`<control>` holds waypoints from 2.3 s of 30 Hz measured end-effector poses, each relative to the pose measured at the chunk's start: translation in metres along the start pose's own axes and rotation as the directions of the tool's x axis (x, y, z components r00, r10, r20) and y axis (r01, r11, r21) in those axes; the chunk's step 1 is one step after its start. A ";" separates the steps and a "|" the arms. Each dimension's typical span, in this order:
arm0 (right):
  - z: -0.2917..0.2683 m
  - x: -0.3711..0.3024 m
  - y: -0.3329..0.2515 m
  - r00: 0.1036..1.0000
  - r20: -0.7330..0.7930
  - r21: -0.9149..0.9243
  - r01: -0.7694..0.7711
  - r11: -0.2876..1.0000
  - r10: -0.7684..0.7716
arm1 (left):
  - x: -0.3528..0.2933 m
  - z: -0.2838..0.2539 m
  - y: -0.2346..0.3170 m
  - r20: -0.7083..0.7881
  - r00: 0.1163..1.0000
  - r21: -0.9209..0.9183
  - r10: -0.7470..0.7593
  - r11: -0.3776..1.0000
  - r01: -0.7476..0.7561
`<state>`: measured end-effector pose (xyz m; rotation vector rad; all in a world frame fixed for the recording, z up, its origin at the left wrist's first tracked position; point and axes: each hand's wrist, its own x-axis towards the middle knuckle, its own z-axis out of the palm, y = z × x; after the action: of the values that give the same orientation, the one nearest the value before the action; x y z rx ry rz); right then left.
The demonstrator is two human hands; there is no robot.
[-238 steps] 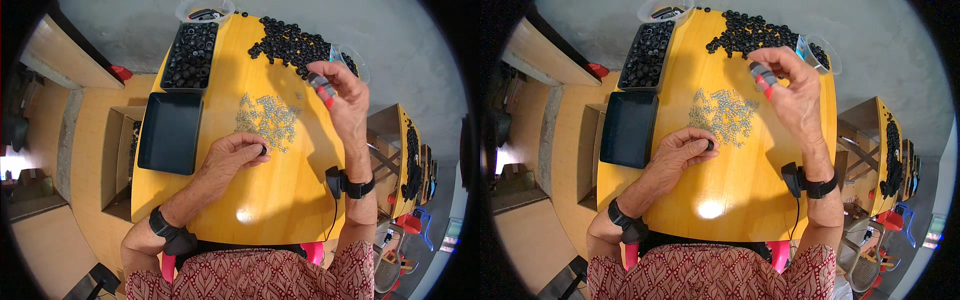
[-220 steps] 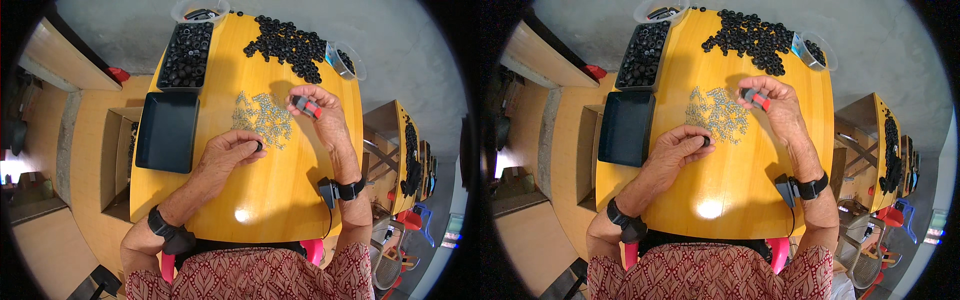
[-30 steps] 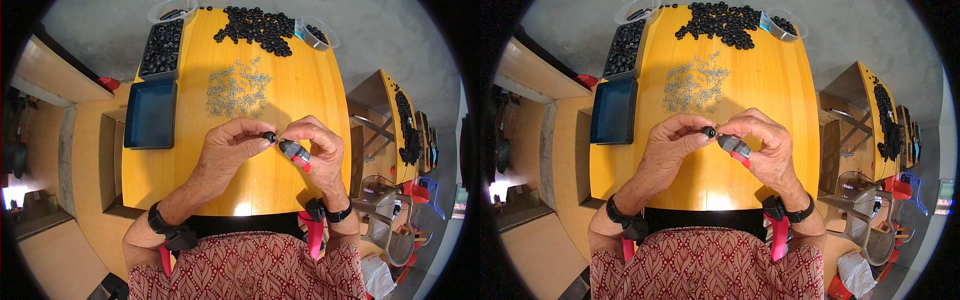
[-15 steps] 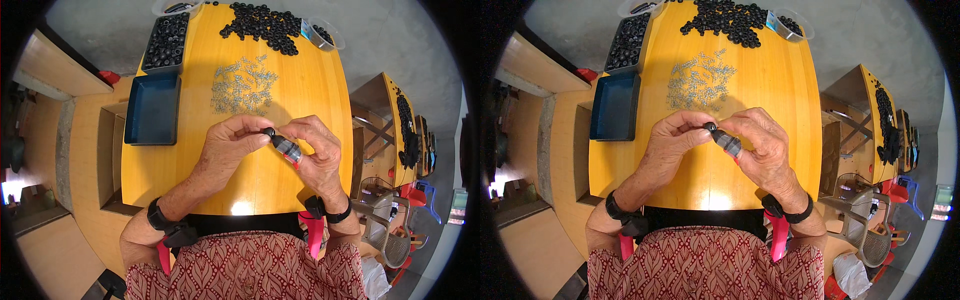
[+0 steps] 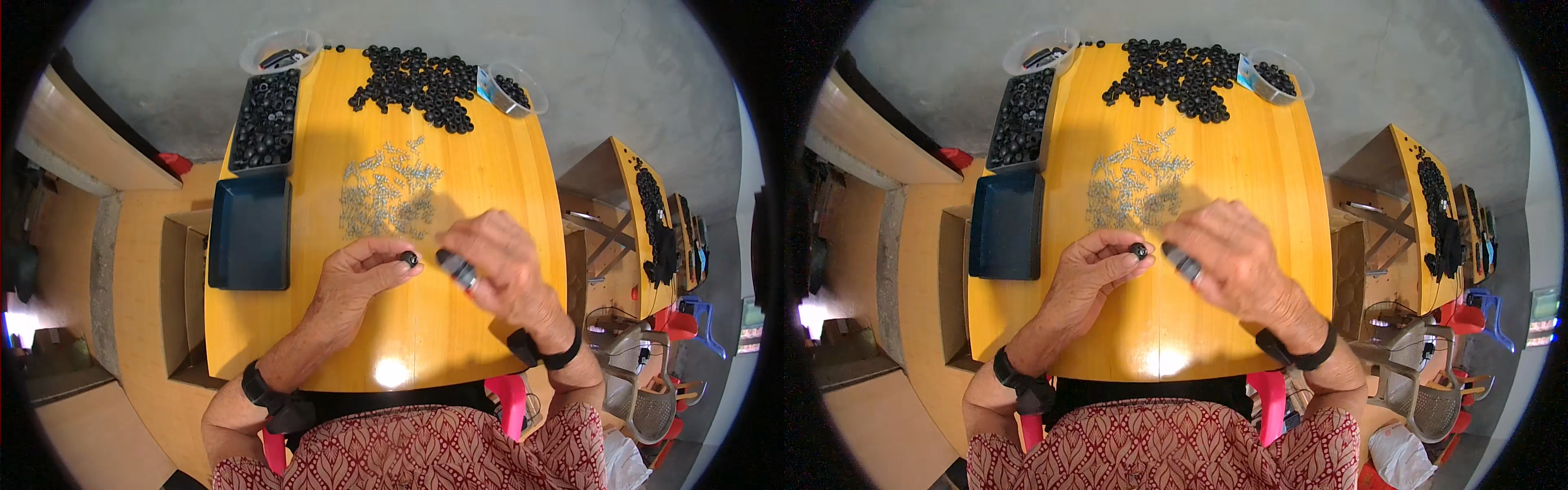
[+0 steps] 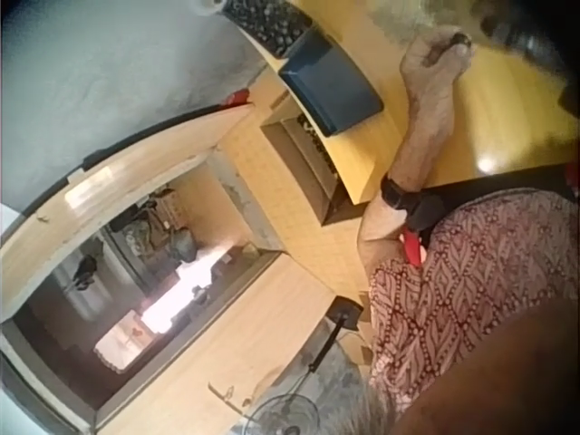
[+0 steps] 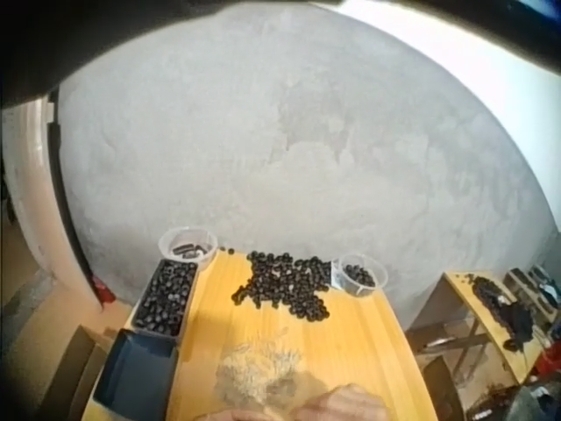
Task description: The person assembles small black plastic parts by hand, inserting small springs and other assembly components into them and pressing the parts together.
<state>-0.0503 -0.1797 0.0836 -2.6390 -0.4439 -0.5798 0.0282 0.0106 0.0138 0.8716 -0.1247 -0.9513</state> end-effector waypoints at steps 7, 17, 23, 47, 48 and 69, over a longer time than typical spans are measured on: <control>-0.012 0.029 0.121 0.912 -0.045 0.053 -0.406 0.912 0.408 | 0.009 -0.008 0.000 -0.019 1.000 -0.049 -0.019 0.999 0.018; 0.035 0.092 0.170 0.934 0.002 -0.048 -0.357 0.933 0.358 | 0.008 -0.011 0.005 -0.019 0.999 -0.113 -0.034 0.993 0.031; 0.070 0.119 0.167 0.953 0.091 -0.208 -0.265 0.941 0.289 | 0.009 -0.016 0.007 0.010 0.998 -0.096 -0.055 0.994 0.056; 0.064 0.107 0.136 0.980 0.064 -0.060 -0.185 0.981 0.188 | 0.013 -0.021 0.006 -0.086 0.996 -0.114 0.003 0.993 -0.013; 0.058 0.102 0.119 0.966 0.052 0.092 -0.257 0.962 0.253 | 0.013 -0.021 0.007 -0.100 0.995 -0.097 0.019 0.995 -0.029; 0.004 0.004 -0.035 0.989 0.141 -0.218 0.062 0.974 -0.032 | -0.007 0.016 -0.006 -0.130 0.970 -0.049 0.208 0.975 -0.215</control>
<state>-0.0589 -0.1466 0.0934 -2.9016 -0.5105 -0.4896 0.0123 0.0043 0.0221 0.8394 -0.0786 -0.6962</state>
